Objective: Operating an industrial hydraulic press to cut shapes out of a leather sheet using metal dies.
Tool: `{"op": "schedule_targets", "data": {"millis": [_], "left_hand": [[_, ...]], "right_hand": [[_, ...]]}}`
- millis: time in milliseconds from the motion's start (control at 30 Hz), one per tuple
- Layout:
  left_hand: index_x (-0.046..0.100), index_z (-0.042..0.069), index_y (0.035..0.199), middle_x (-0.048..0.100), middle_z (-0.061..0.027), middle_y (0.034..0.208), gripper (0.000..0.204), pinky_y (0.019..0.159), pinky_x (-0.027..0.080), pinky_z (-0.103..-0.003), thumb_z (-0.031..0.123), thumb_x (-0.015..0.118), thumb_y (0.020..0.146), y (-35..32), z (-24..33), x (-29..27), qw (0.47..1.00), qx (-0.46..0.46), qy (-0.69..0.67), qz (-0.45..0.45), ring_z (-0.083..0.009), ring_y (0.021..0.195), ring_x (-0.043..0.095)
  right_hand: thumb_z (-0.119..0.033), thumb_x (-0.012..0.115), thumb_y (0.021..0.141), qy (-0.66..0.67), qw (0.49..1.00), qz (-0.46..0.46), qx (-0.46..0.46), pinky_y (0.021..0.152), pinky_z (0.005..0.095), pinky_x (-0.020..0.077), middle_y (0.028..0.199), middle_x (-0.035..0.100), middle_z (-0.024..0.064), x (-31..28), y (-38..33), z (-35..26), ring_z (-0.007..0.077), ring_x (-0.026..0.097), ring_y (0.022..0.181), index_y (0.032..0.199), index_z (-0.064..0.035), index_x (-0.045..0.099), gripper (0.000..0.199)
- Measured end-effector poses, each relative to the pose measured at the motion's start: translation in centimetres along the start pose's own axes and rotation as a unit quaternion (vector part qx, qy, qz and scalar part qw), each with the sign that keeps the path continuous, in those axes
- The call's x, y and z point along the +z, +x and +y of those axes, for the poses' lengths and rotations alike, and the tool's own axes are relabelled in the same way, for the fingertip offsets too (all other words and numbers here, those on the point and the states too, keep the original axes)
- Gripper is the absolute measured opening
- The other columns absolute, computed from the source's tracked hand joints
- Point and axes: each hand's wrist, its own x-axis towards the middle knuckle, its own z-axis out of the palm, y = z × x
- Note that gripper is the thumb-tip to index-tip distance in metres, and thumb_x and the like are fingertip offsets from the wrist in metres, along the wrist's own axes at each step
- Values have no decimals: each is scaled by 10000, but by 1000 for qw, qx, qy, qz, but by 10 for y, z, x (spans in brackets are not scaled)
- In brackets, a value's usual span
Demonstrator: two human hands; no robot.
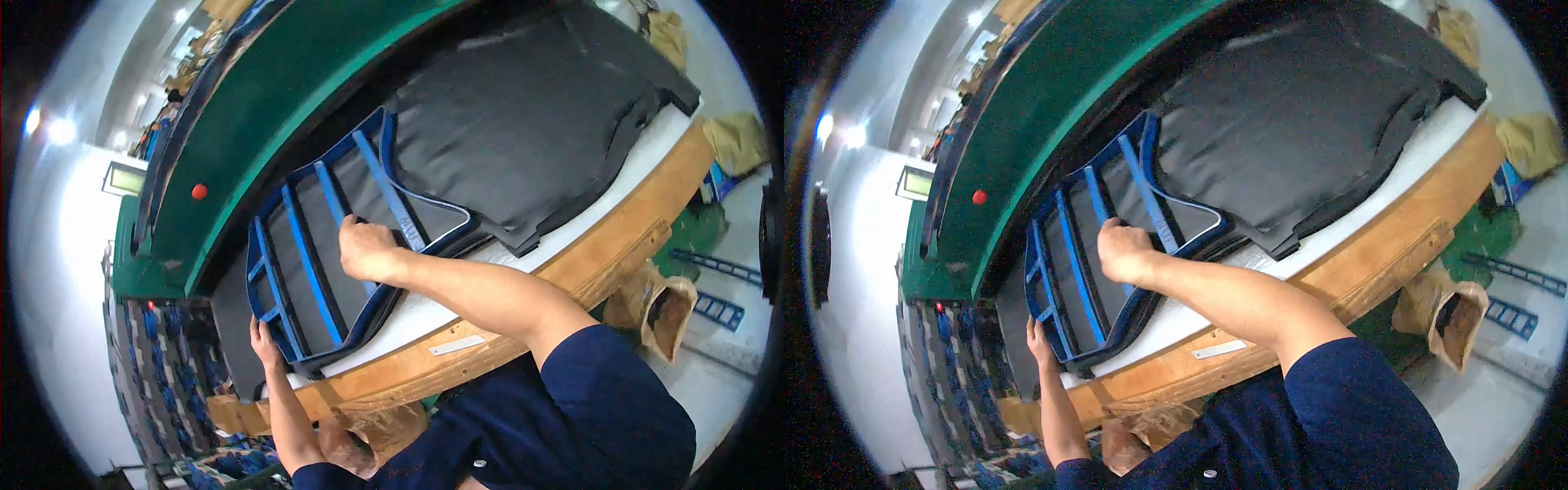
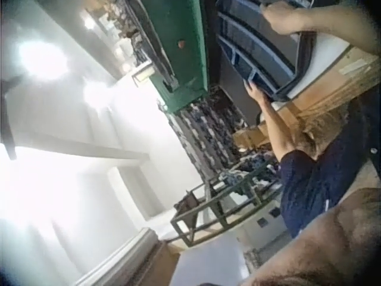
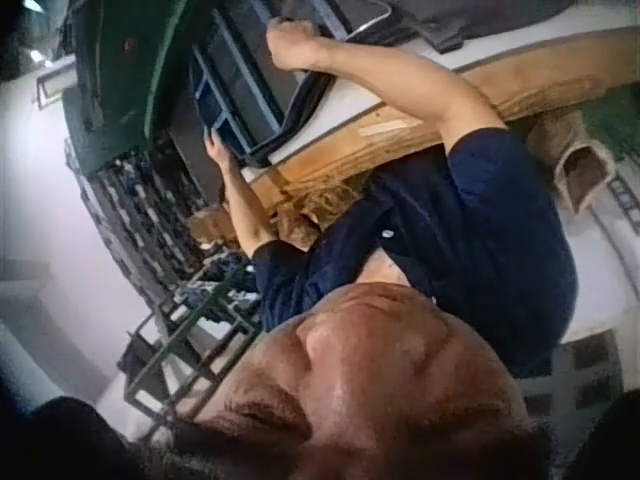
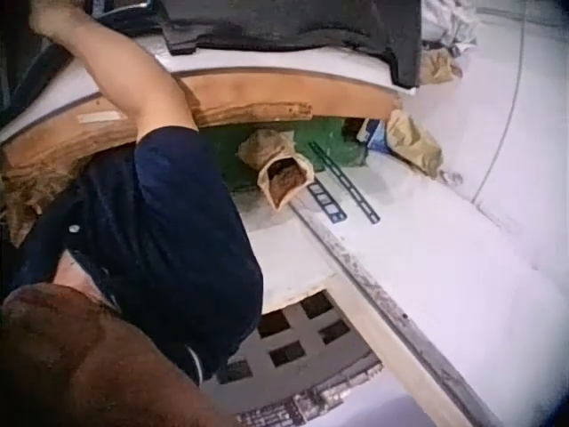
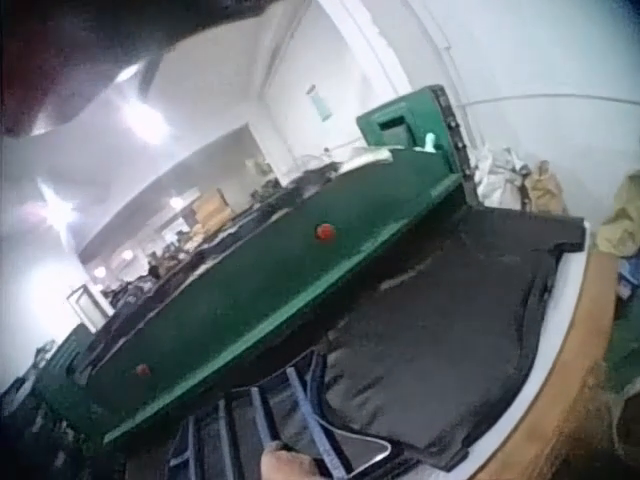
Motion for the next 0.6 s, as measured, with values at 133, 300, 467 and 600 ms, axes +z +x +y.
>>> {"op": "schedule_targets", "data": {"millis": [133,300,467,600], "left_hand": [[498,-65,1322,597,-131,1219,480,973,419,-303,285,530,994,-20,32,23,996,-35,75,32,-187,1092,550],[444,-46,1373,570,-172,1288,476,1003,425,-312,222,542,992,-85,57,13,997,-19,42,63,-202,1183,537],[500,-61,1312,568,-219,1289,426,1022,422,-387,118,590,937,-177,55,6,983,127,74,107,-315,1207,545],[620,-43,1142,630,-224,1145,312,990,440,-431,76,636,854,-257,67,-2,971,122,138,149,-379,1125,579]], "right_hand": [[-101,611,797,-16,1000,-11,24,897,434,515,1088,651,269,-8,1,3,366,650,1036,1169,107,498,441],[-311,623,824,-81,991,-87,61,964,436,478,1209,616,245,-29,-9,-24,385,608,1116,1279,58,501,598],[-363,600,857,-185,961,187,-79,783,472,521,880,680,228,-52,-53,-4,391,669,881,1221,52,463,569],[-89,673,843,71,939,241,-234,711,325,522,824,657,85,-34,-139,29,192,640,731,1212,10,568,396]]}}
